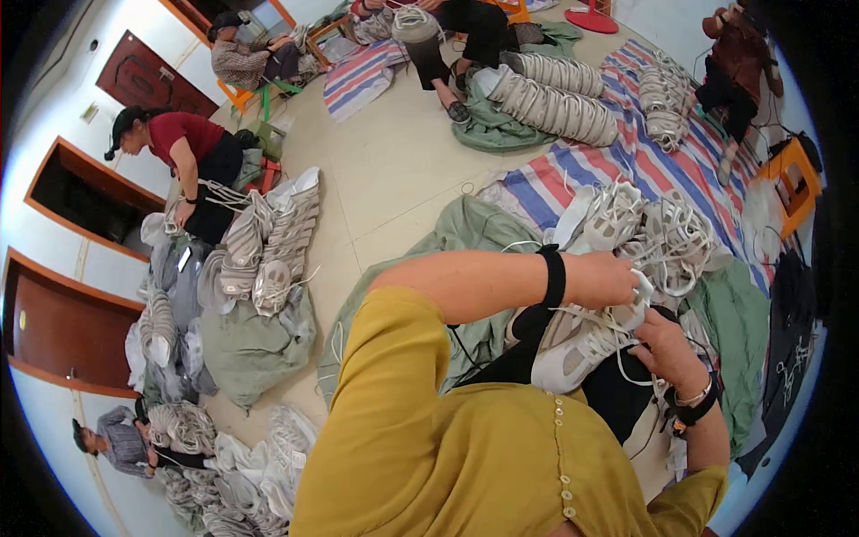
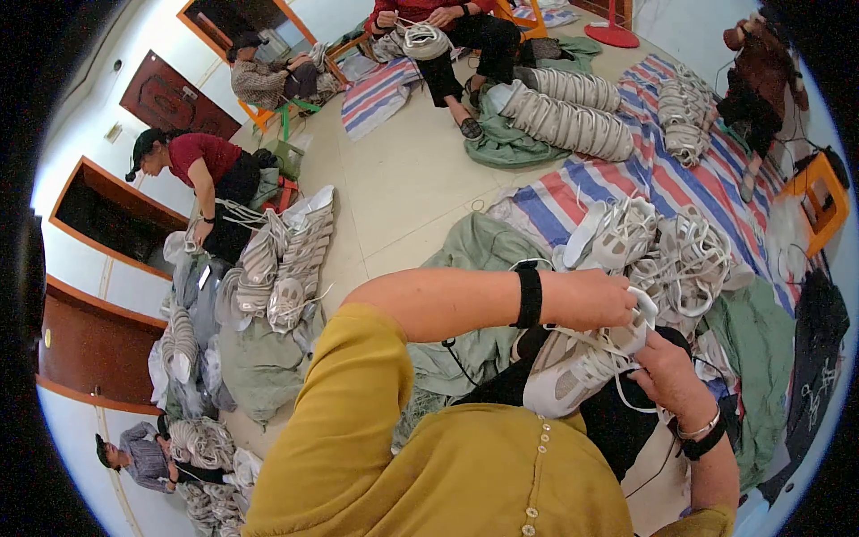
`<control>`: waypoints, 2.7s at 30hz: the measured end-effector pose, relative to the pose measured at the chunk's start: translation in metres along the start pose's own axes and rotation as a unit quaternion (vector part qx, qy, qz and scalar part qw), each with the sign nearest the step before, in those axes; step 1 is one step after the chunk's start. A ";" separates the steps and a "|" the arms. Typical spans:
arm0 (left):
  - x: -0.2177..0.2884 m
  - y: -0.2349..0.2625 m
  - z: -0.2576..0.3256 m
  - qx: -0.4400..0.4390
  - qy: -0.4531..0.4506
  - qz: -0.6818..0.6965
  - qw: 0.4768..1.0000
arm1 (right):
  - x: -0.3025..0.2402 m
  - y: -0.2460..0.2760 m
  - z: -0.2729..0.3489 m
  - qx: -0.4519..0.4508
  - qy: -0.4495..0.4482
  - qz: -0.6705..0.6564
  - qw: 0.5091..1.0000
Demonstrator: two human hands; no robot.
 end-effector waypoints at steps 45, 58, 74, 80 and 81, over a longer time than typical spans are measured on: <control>-0.012 -0.010 0.041 0.219 0.067 0.189 0.955 | 0.063 -0.012 -0.016 0.200 -0.222 -0.237 0.924; -0.014 -0.020 0.032 0.168 0.108 0.254 0.946 | 0.168 -0.018 0.100 0.489 -0.285 -0.681 0.465; -0.039 -0.044 0.023 0.132 0.206 0.600 0.761 | 0.118 0.173 0.188 0.645 0.106 -0.512 0.558; -0.033 -0.037 0.014 0.134 0.214 0.554 0.793 | 0.016 0.177 0.133 0.615 0.101 -0.396 0.674; -0.029 -0.030 0.014 0.147 0.207 0.484 0.837 | 0.002 0.176 0.128 0.619 0.100 -0.395 0.672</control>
Point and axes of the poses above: each hand's wrist, its own z-axis away from the middle knuckle, its own y-axis out of the back of the hand, x = y × z, the point moved 8 cm from there along -z, towards the middle knuckle, and after that the axes turned 6 degrees about -z, right-handed, at the moved point
